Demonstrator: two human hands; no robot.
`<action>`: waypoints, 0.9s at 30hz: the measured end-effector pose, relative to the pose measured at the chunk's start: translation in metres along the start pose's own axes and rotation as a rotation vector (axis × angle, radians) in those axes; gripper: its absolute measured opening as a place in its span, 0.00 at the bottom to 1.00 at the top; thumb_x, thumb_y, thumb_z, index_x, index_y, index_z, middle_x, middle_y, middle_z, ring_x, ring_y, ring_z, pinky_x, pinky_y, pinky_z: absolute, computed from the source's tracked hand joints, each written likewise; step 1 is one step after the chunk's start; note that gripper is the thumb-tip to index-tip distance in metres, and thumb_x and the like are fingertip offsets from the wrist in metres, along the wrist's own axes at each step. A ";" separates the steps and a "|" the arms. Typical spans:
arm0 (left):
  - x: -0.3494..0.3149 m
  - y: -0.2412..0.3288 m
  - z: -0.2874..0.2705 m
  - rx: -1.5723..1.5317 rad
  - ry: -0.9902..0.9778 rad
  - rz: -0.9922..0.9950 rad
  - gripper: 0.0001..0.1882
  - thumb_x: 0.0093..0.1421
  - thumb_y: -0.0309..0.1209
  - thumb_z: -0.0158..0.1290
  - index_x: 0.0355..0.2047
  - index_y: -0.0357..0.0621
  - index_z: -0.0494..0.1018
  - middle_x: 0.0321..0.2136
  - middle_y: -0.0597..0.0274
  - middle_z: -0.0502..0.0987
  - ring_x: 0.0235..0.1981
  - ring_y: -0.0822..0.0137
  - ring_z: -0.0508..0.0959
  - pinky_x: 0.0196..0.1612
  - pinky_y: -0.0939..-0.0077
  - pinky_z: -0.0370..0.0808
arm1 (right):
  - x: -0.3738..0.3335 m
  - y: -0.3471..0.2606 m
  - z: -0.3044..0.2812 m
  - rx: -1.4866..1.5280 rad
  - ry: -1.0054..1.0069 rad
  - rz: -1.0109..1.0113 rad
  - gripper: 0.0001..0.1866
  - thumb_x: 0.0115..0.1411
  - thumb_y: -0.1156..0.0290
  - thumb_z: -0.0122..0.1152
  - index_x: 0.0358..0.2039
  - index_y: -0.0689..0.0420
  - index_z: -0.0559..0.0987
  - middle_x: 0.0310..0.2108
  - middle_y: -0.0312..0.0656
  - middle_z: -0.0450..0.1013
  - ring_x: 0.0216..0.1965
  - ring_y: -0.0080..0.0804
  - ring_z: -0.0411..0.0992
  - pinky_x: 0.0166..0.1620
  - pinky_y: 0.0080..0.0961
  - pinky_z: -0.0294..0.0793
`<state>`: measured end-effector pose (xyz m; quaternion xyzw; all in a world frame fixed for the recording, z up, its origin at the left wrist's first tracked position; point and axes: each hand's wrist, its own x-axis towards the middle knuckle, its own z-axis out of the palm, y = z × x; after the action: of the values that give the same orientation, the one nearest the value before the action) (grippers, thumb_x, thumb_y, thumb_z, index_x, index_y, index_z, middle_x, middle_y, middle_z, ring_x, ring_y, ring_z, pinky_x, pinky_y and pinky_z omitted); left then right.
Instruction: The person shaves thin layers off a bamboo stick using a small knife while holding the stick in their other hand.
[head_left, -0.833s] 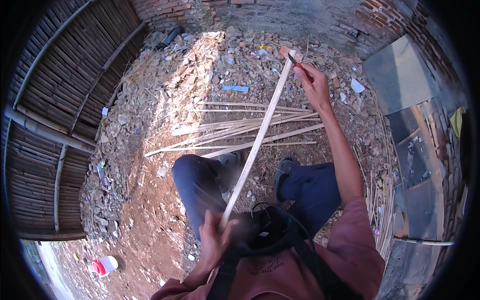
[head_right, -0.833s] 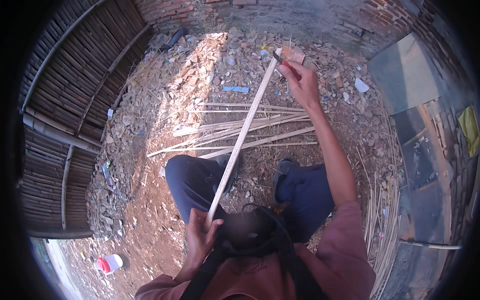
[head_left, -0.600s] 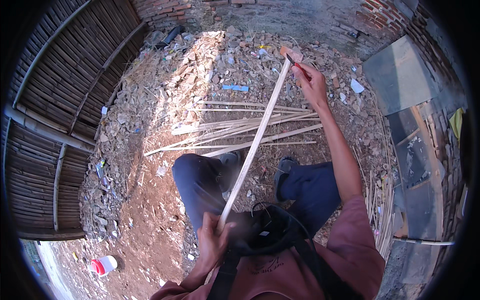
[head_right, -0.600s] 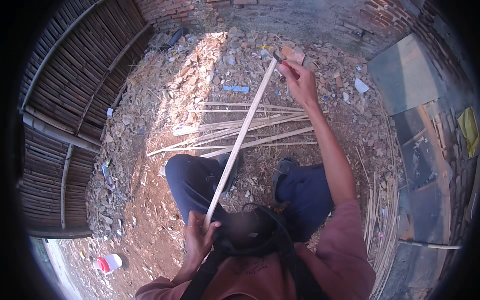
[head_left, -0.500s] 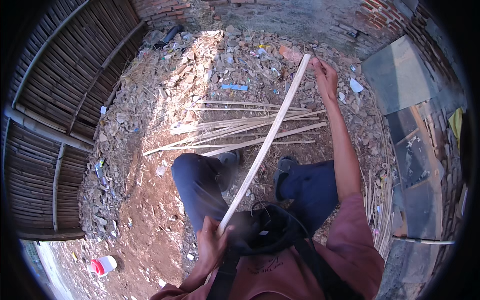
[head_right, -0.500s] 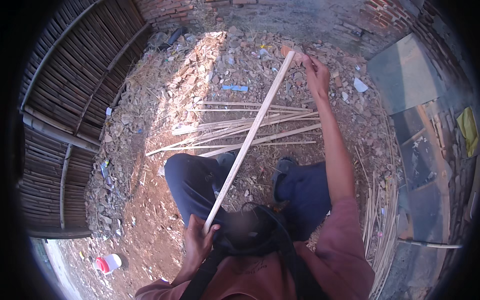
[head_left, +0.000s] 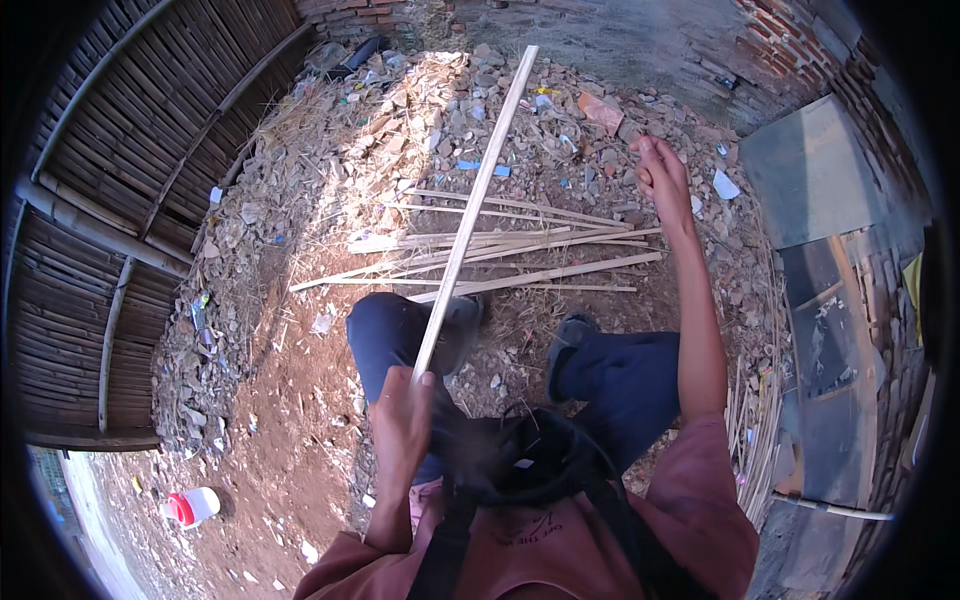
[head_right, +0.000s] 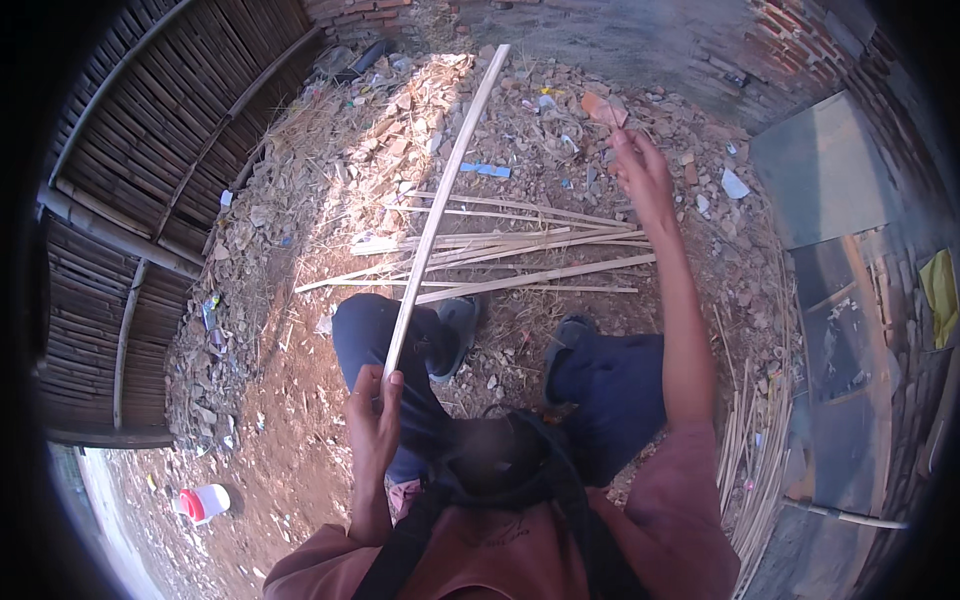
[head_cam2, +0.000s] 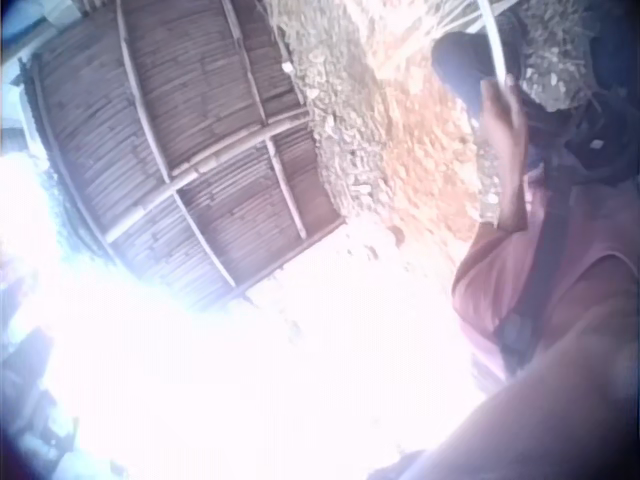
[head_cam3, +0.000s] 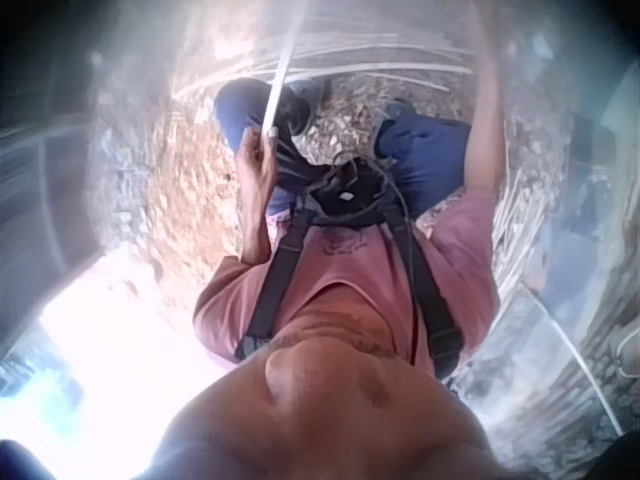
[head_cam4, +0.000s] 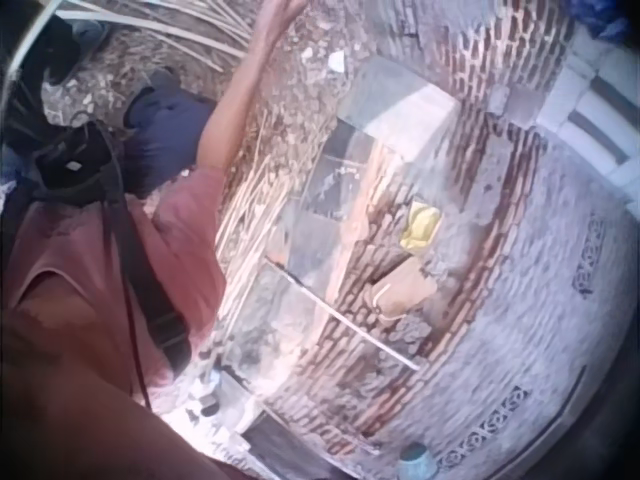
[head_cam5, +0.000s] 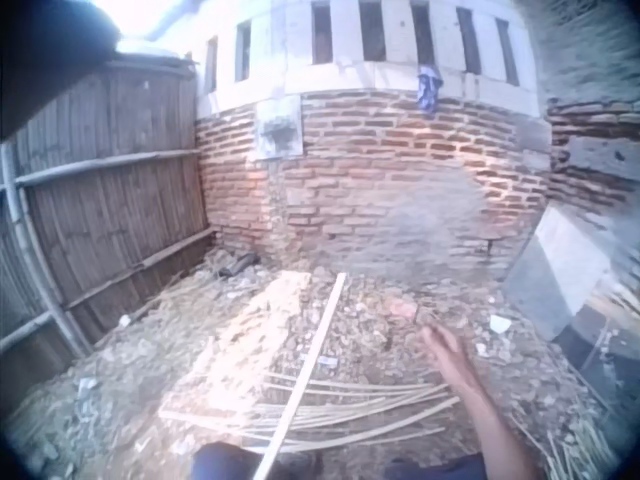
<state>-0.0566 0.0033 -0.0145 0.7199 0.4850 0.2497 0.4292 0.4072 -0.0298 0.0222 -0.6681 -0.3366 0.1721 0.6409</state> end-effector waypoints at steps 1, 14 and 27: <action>0.005 0.006 0.004 -0.021 0.006 -0.019 0.15 0.75 0.38 0.56 0.38 0.38 0.75 0.20 0.71 0.71 0.24 0.80 0.67 0.26 0.77 0.63 | -0.009 -0.006 0.011 0.007 -0.012 0.002 0.20 0.78 0.52 0.54 0.49 0.58 0.77 0.23 0.24 0.57 0.22 0.10 0.52 0.25 0.14 0.51; 0.029 0.071 0.030 -0.232 -0.095 0.224 0.26 0.62 0.26 0.71 0.53 0.39 0.68 0.29 0.65 0.80 0.28 0.82 0.75 0.29 0.85 0.70 | -0.113 -0.038 0.083 -0.161 -0.441 -0.418 0.18 0.73 0.56 0.63 0.43 0.61 0.78 0.29 0.35 0.75 0.27 0.19 0.70 0.31 0.21 0.67; 0.038 0.068 0.031 -0.376 -0.120 0.271 0.34 0.55 0.22 0.75 0.49 0.43 0.59 0.36 0.56 0.82 0.33 0.76 0.81 0.32 0.84 0.78 | -0.142 -0.022 0.114 -0.212 -0.629 -0.740 0.20 0.66 0.54 0.70 0.39 0.61 0.80 0.29 0.43 0.79 0.27 0.43 0.80 0.30 0.35 0.77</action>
<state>0.0157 0.0151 0.0264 0.6992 0.3026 0.3478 0.5464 0.2255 -0.0415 0.0012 -0.4810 -0.7440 0.0913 0.4547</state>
